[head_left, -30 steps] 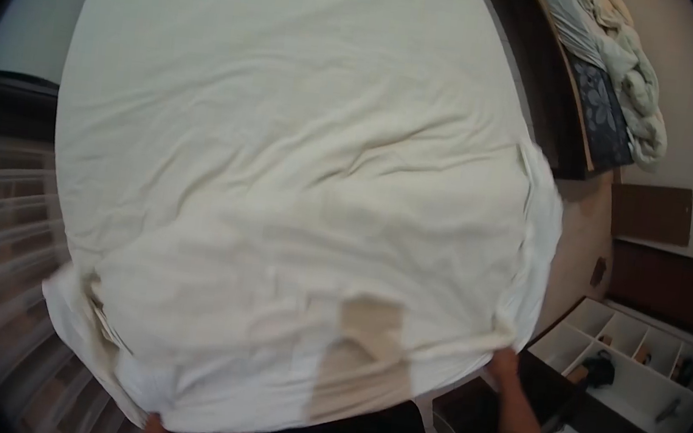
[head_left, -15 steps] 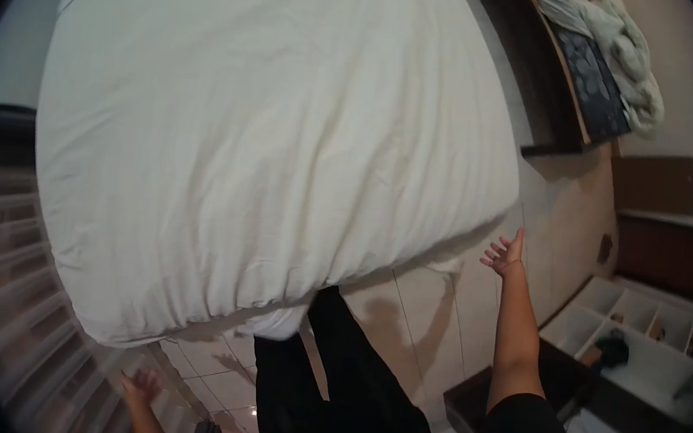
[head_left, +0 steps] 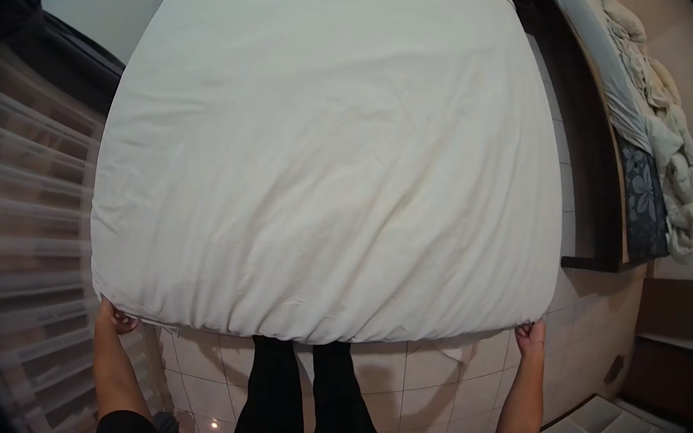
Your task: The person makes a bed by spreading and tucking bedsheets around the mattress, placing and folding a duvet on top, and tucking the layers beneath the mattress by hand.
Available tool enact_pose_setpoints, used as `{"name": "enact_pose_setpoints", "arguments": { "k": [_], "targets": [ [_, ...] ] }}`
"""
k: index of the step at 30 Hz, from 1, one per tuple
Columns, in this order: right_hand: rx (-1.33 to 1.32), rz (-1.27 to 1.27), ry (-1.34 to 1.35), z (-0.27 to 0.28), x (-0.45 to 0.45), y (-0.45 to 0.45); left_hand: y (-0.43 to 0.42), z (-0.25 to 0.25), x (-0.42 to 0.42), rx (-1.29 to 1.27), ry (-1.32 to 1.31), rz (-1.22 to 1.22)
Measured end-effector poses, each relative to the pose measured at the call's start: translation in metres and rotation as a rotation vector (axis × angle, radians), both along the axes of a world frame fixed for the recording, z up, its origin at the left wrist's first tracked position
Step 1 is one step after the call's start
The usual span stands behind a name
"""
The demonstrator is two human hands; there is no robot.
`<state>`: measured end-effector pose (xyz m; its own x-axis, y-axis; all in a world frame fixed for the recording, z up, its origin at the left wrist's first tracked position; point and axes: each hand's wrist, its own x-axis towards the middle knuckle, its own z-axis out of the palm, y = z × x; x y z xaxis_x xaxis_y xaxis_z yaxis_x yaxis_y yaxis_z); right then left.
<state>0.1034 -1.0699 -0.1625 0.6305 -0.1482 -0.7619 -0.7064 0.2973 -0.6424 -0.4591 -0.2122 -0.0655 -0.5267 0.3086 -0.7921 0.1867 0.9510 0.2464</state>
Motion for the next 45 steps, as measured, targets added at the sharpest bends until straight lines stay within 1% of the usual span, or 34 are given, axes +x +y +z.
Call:
{"name": "enact_pose_setpoints", "arguments": {
  "k": [1,2,4,5,6,8,9,11,13,14,15,16,17,19,20,21,24,25,26,27,28,29,30,31,33,35,36,39,40,41,42,43,44,45],
  "targets": [
    [-0.136,-0.055,-0.008,0.009,-0.002,-0.014,-0.009,0.008,0.002,0.062,0.04,-0.147],
    [-0.271,-0.111,-0.019,0.02,-0.005,-0.027,0.009,-0.018,-0.043,0.062,0.046,-0.136],
    [-0.487,-0.113,0.068,0.044,-0.004,-0.037,0.027,-0.077,-0.078,0.527,0.119,-0.096],
    [-0.489,-0.105,0.063,0.048,0.0,-0.037,0.037,-0.094,-0.103,0.754,0.153,-0.074],
    [-0.513,-0.036,0.138,0.045,0.005,-0.045,0.032,-0.086,-0.112,0.749,0.153,-0.065],
    [-0.558,0.116,0.281,0.041,0.018,-0.047,0.004,-0.051,-0.129,0.735,0.067,0.123],
    [-0.553,0.134,0.277,0.043,0.014,-0.038,-0.006,-0.037,-0.133,0.742,0.074,0.139],
    [-0.792,-0.083,0.259,0.037,0.004,-0.035,-0.033,-0.012,-0.142,0.523,0.263,0.042],
    [-1.653,0.144,0.089,0.002,0.015,-0.076,-0.053,0.019,-0.137,0.28,0.448,-0.063],
    [-1.712,0.195,-0.111,0.016,0.013,-0.048,-0.054,0.026,-0.147,0.152,0.533,-0.111],
    [-1.756,0.242,-0.321,0.038,0.016,-0.015,-0.032,-0.006,-0.192,0.269,0.284,0.013],
    [-1.747,0.317,-0.566,0.073,0.016,0.047,-0.018,-0.028,-0.216,0.384,0.035,0.137],
    [-1.72,0.391,-0.811,0.107,0.015,0.117,-0.009,-0.048,-0.243,0.382,0.045,0.155],
    [-1.624,0.601,-0.943,0.138,0.021,0.217,0.03,-0.054,-0.219,0.387,-0.106,0.109],
    [-1.493,0.618,-1.098,0.136,0.03,0.261,0.047,-0.051,-0.201,0.39,-0.183,0.084],
    [-1.357,0.627,-1.246,0.135,0.032,0.315,0.058,-0.05,-0.185,0.302,-0.16,0.134],
    [-1.02,0.716,-1.462,0.144,0.01,0.477,0.064,-0.048,-0.118,-0.056,-0.147,0.313],
    [-0.905,0.771,-1.487,0.158,-0.017,0.538,0.066,-0.073,-0.125,-0.019,-0.315,0.217],
    [-0.836,0.867,-1.596,0.165,-0.044,0.59,0.071,-0.117,-0.14,0.016,-0.479,0.123],
    [-0.733,0.95,-1.633,0.172,-0.075,0.638,0.075,-0.157,-0.15,0.018,-0.477,0.136],
    [-0.664,1.036,-1.62,0.175,-0.109,0.681,0.078,-0.206,-0.161,0.314,-0.468,0.006],
    [-0.596,1.113,-1.643,0.173,-0.14,0.716,0.076,-0.23,-0.172,0.614,-0.448,-0.126],
    [-0.479,1.219,-1.63,0.171,-0.171,0.745,0.076,-0.224,-0.2,0.553,-0.265,0.016],
    [-0.413,1.29,-1.644,0.162,-0.2,0.77,0.075,-0.205,-0.22,0.486,-0.091,0.158],
    [-0.319,1.339,-1.621,0.143,-0.259,0.809,0.053,-0.147,-0.271,0.455,-0.45,0.379],
    [-0.329,1.565,-1.474,0.124,-0.316,0.827,0.045,-0.151,-0.372,0.41,-0.69,0.532],
    [-0.322,1.579,-1.475,0.126,-0.339,0.831,0.041,-0.145,-0.373,0.411,-0.686,0.546],
    [-0.738,1.603,-1.506,0.119,-0.399,0.839,0.035,-0.119,-0.333,0.378,-0.136,0.487],
    [-0.732,1.615,-1.506,0.114,-0.416,0.84,0.043,-0.131,-0.342,0.374,-0.13,0.497],
    [-0.617,1.817,-1.552,0.105,-0.432,0.839,0.053,-0.162,-0.355,0.465,0.081,0.281],
    [-0.491,2.028,-1.575,0.1,-0.444,0.837,0.058,-0.167,-0.345,0.535,0.29,0.06],
    [-0.417,2.157,-1.626,0.098,-0.457,0.833,0.068,-0.174,-0.329,0.727,0.306,-0.136],
    [-0.349,2.281,-1.671,0.1,-0.473,0.831,0.088,-0.15,-0.273,0.918,0.306,-0.339],
    [-0.399,2.409,-1.825,0.1,-0.485,0.827,0.108,-0.1,-0.203,0.849,0.115,-0.329]
  ]
}}
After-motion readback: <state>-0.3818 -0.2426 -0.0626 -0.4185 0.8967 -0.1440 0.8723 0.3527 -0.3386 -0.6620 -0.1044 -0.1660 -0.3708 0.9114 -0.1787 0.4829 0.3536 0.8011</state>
